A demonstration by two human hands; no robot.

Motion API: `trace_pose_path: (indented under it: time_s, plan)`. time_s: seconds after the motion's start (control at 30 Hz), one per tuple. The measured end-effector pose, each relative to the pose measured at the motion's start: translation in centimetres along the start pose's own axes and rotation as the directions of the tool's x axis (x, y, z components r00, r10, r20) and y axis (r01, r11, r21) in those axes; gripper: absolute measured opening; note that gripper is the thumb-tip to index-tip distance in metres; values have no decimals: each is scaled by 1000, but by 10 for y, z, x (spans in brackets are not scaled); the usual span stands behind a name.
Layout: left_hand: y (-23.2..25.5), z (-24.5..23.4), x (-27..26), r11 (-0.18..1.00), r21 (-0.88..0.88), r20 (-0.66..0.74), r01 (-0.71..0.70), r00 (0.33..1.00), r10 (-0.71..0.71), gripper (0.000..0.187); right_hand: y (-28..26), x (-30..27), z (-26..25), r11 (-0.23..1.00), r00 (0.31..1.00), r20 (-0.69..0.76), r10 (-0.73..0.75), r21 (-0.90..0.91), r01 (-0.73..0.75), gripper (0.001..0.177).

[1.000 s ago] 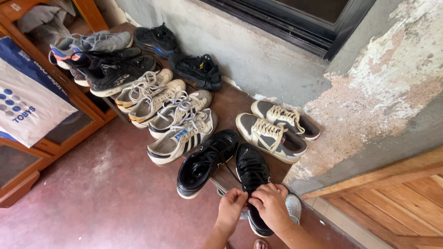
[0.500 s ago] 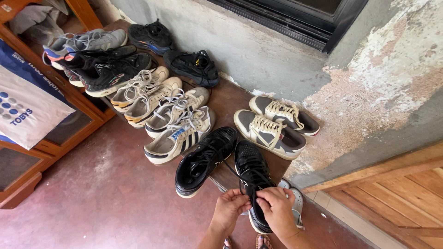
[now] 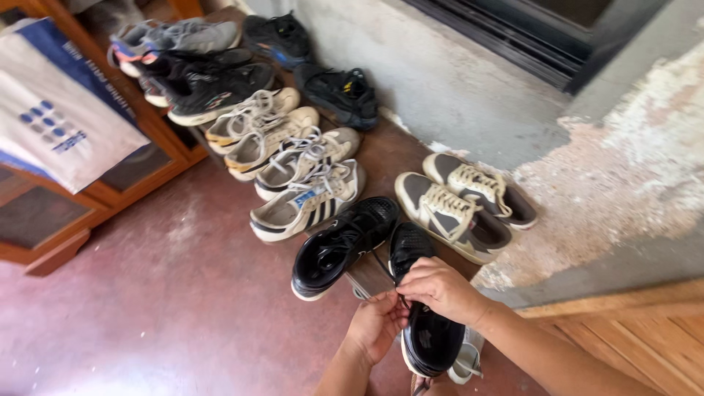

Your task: The person unlaces a black sneaker by pulling the laces out of the eyelets, then re-laces the same shoe by threading the laces back through the eyelets and tying them. The task is performed on a single shoe placed on a wooden bench among other shoes.

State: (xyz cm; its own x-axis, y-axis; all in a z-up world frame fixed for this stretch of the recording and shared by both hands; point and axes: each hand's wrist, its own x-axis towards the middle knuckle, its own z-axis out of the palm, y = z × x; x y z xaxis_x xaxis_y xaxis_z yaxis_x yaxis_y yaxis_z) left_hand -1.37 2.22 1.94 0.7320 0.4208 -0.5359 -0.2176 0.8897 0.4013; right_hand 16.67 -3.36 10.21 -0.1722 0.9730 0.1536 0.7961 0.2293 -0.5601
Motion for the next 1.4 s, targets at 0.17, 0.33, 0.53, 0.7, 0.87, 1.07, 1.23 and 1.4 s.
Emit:
trace_pose_path:
  time_s: [0.17, 0.33, 0.53, 0.7, 0.87, 1.07, 1.23, 1.4]
  plan:
    - [-8, 0, -5, 985, -154, -82, 72, 993, -86, 19, 1, 9, -9, 960, 969, 9, -248, 139, 245, 17]
    - [-16, 13, -10, 993, -116, -218, 31, 974, -56, 21, 12, 19, -17, 915, 918, 149, -368, 236, 328, 8]
    - [-79, 5, -23, 767, 639, -240, -55, 933, 267, 34, 48, 33, -20, 951, 910, 346, -227, 281, 131, 6]
    - [-150, 13, 37, 750, -600, -523, -279, 846, -104, 50, 64, 49, -3, 897, 782, 457, -424, 330, 294, 8]
    - [-150, 21, 65, 702, -453, -743, -550, 668, 44, 39, 63, 46, -8, 917, 732, 555, -396, 289, 277, 11]
    - [-140, 27, 63, 755, -244, -772, -609, 593, 229, 25, 51, 56, -23, 860, 736, 446, -509, 281, 425, 8]
    - [-142, 30, 62, 765, -197, -763, -613, 586, 273, 22, 36, 61, -23, 808, 636, 522, -568, 204, 553, 8]
    - [-142, 30, 63, 779, -211, -759, -591, 601, 251, 25, 18, 69, -19, 766, 560, 572, -599, 207, 608, 6]
